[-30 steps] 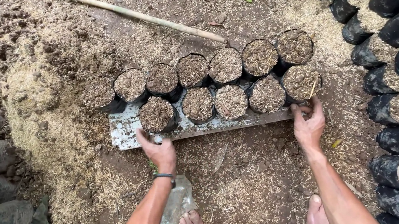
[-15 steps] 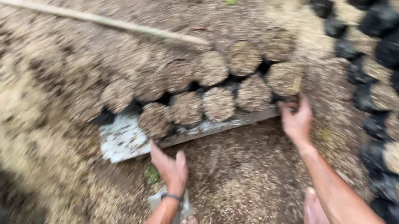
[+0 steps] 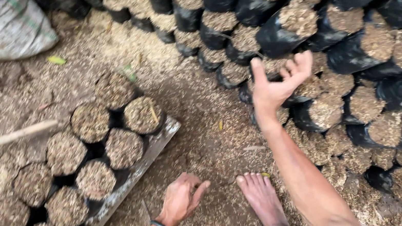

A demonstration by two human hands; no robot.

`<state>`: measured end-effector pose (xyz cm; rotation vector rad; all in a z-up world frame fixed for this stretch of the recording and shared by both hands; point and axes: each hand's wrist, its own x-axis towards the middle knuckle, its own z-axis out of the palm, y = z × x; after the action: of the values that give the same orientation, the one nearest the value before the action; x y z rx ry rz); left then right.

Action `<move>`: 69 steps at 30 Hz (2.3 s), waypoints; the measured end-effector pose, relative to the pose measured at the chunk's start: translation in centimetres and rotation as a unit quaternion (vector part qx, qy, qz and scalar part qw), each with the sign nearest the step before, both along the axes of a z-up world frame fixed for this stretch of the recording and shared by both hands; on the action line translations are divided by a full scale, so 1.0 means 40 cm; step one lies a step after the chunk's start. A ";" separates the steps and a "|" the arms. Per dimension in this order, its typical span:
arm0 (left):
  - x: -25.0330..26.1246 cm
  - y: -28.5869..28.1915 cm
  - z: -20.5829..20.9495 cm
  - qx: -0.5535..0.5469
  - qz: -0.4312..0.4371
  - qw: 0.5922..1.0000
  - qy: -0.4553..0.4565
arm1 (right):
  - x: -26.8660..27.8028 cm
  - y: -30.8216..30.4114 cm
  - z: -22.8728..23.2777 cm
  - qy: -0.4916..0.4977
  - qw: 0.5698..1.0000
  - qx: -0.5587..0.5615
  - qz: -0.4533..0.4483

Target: Filling small black polybags with soil/mulch and arranging them on a metal tray in a nursery setting.

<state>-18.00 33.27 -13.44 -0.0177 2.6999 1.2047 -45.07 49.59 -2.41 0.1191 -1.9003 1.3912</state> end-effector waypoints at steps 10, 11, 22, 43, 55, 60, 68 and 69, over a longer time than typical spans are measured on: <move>-0.077 0.033 0.021 0.002 -0.009 1.000 0.027 | -0.188 0.014 0.057 -0.008 0.991 -0.132 -0.017; -0.087 0.015 0.070 -0.001 -0.001 1.000 0.027 | -0.161 0.020 0.059 -0.010 0.991 -0.135 -0.008; -0.055 -0.061 0.284 0.122 0.149 0.981 0.027 | 0.345 -0.021 -0.245 -0.228 0.920 0.093 0.305; 0.186 -0.085 -0.063 -0.154 0.247 0.885 0.363 | 0.598 -0.210 -0.418 -0.247 0.684 0.154 0.669; 0.140 -0.113 -0.066 -0.223 0.254 0.865 0.370 | 0.527 -0.235 -0.445 -0.203 0.708 0.173 0.654; 0.101 -0.104 -0.078 -0.274 0.260 0.836 0.399 | 0.501 -0.228 -0.449 -0.226 0.695 0.186 0.657; 0.092 -0.111 -0.151 -0.325 0.224 0.840 0.373 | 0.486 -0.221 -0.355 -0.236 0.684 0.201 0.660; 0.087 -0.114 -0.164 -0.316 0.214 0.849 0.365 | 0.482 -0.223 -0.357 -0.248 0.679 0.199 0.661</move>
<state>-14.51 28.71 -19.99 -0.3283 3.8120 0.3252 -25.80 40.65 -16.67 1.8212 -2.6549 1.9045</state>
